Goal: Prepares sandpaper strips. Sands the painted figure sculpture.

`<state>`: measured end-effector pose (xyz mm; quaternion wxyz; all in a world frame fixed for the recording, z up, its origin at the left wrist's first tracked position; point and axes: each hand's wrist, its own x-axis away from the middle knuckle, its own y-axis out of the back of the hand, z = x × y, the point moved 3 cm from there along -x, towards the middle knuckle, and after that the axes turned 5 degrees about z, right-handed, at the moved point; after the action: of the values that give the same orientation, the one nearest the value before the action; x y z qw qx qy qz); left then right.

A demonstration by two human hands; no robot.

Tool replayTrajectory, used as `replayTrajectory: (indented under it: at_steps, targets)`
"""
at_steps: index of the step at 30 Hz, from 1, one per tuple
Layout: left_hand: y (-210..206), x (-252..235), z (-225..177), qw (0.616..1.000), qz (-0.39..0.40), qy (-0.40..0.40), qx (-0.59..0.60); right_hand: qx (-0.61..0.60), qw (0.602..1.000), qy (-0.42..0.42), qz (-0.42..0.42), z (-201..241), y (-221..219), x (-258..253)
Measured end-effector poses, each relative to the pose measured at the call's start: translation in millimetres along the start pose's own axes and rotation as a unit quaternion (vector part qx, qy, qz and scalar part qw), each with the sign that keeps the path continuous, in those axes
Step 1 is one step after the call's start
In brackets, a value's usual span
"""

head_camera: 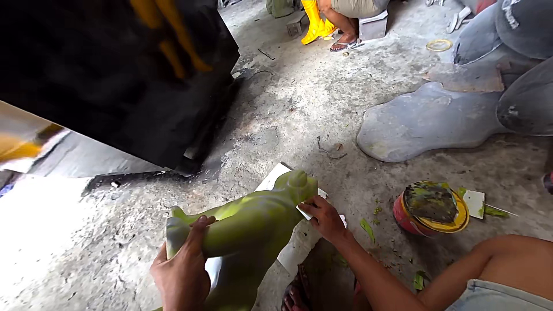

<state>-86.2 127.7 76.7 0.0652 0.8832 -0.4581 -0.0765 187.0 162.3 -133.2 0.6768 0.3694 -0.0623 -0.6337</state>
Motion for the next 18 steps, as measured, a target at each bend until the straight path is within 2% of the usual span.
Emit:
replayTrajectory:
  at_steps: [5, 7, 10, 13, 18]
  targets:
    - [0, -1, 0, 1.0, 0.001, -0.002, 0.0, -0.041, 0.999, -0.021, -0.019, 3, 3, 8]
    - [1, -1, 1, 1.0, -0.001, -0.007, 0.0, -0.108, 0.987, -0.086, -0.081, 6, 5, 10]
    - [1, 2, 1, 1.0, -0.002, -0.006, 0.0, -0.159, 0.947, -0.238, -0.143, 11, 14, 2]
    - [0, 5, 1, 1.0, 0.003, -0.013, -0.003, -0.152, 0.92, -0.336, -0.135, 14, 21, -10]
    - [-1, 9, 2, 1.0, 0.017, -0.023, 0.013, -0.086, 0.918, -0.378, -0.086, 25, 19, -26]
